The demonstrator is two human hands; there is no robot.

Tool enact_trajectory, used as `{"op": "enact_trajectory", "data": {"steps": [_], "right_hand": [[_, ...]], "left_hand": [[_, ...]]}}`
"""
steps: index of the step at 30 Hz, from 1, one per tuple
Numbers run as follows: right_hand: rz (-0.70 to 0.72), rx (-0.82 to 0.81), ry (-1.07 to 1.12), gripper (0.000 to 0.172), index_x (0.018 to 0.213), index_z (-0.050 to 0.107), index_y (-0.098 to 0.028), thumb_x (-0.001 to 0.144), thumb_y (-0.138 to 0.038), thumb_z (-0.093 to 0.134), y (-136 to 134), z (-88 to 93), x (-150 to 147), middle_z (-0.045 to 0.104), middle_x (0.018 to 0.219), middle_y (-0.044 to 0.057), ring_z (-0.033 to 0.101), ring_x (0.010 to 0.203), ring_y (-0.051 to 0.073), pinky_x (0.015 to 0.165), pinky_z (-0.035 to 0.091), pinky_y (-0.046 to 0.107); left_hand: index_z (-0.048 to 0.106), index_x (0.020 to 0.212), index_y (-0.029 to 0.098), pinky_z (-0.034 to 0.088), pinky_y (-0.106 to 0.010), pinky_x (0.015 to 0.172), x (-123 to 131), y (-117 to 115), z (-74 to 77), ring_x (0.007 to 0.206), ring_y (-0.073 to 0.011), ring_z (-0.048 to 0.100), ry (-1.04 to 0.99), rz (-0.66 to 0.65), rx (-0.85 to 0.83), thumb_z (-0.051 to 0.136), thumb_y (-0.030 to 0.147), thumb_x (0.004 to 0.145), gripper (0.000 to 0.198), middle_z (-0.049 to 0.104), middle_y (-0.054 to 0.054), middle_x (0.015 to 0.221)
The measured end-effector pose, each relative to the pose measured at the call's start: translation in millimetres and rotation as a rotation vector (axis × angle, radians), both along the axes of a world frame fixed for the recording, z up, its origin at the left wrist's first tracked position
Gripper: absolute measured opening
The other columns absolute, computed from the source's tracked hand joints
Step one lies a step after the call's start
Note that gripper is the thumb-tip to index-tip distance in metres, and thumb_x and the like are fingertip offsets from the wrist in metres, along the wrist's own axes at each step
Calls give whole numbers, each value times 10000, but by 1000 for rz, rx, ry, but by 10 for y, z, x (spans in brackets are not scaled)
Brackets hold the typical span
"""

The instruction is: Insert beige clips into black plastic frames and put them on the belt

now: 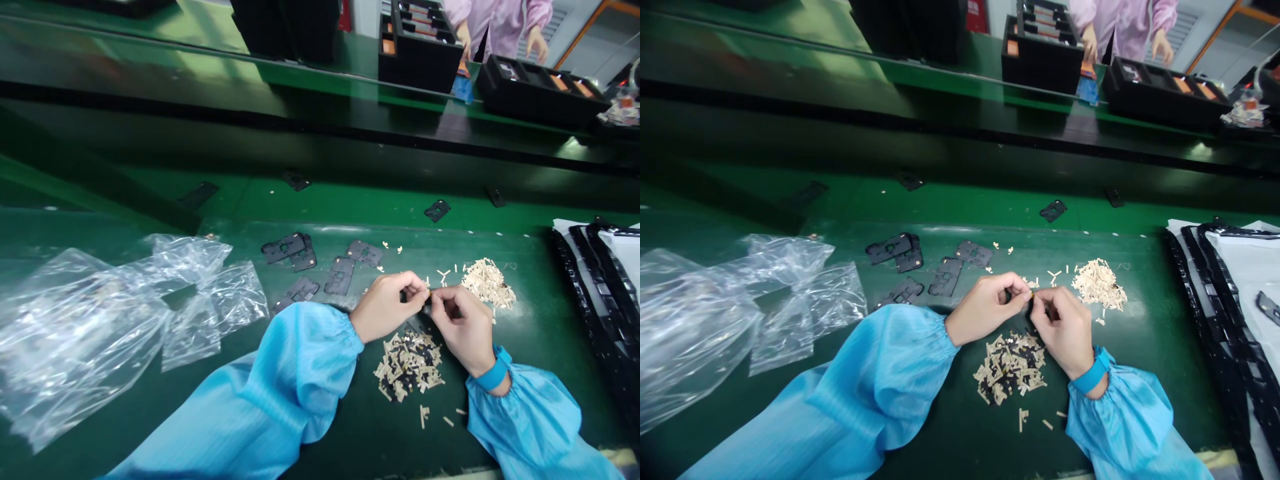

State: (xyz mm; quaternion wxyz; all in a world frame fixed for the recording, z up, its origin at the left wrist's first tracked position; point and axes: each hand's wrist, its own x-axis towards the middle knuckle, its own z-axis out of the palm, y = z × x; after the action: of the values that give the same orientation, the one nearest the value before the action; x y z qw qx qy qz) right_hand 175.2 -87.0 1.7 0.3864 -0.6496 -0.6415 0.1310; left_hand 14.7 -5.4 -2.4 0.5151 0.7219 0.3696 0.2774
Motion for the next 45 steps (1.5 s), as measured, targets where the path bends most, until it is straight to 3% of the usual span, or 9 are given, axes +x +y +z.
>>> {"op": "enact_trajectory", "data": {"steps": [4,9,14,18,21,26,35,39,45], "right_hand": [[-92,-39,107,110,835,654,-226,934,-251,612,36,-4,65,604,654,-14,508,531,144,532,398,278],[-213,-110,207,287,739,601,-218,982,-366,563,112,-7,222,559,627,-13,495,560,153,546,384,283],[-43,-160,284,178,896,675,-208,909,-385,668,154,60,247,566,747,-3,461,593,144,570,387,283],[281,-539,669,307,827,641,-207,899,-504,675,123,168,219,529,666,-30,415,551,121,507,313,255],[431,-725,870,372,798,613,-198,887,-550,693,87,195,227,438,608,-69,311,504,90,481,209,245],[466,-829,1009,358,800,595,-198,859,-517,747,56,154,231,379,598,-90,260,509,85,488,165,250],[433,-695,1208,302,760,624,-186,847,-417,797,40,121,203,374,579,-80,247,496,76,480,174,248],[232,-484,1282,253,792,666,-187,851,-387,807,71,65,196,371,578,-75,218,482,67,458,157,246],[204,-449,1286,229,815,725,-178,861,-392,794,111,-17,174,478,617,-35,246,480,56,446,148,242]], "left_hand": [[680,840,195,500,-236,658,-19,25,-36,677,-117,624,14,-13,107,626,218,914,95,704,23,748],[696,1005,221,515,-281,791,-131,99,-67,879,-170,658,99,-69,628,582,398,1000,210,740,-41,942],[706,993,260,492,-275,761,-257,156,-91,829,-156,653,96,-144,908,558,493,997,276,724,-22,879],[697,965,265,457,-283,684,-283,171,-116,775,-156,644,48,-172,1035,559,533,984,302,707,-15,825],[697,971,267,461,-286,697,-283,170,-128,775,-157,636,43,-182,1009,545,565,979,335,695,-17,829],[701,977,274,476,-289,720,-286,171,-135,795,-161,637,86,-215,942,499,600,985,384,688,-21,838],[679,1031,224,480,-288,729,-253,193,-79,806,-167,643,121,-161,1125,506,557,997,376,726,-34,886],[675,1083,186,508,-297,860,-314,566,14,935,-186,659,404,52,1054,448,355,1062,284,747,-63,1025],[631,1247,119,506,-364,959,-564,1541,224,1217,-303,600,1052,392,560,496,291,1013,321,663,-182,1290]]}}
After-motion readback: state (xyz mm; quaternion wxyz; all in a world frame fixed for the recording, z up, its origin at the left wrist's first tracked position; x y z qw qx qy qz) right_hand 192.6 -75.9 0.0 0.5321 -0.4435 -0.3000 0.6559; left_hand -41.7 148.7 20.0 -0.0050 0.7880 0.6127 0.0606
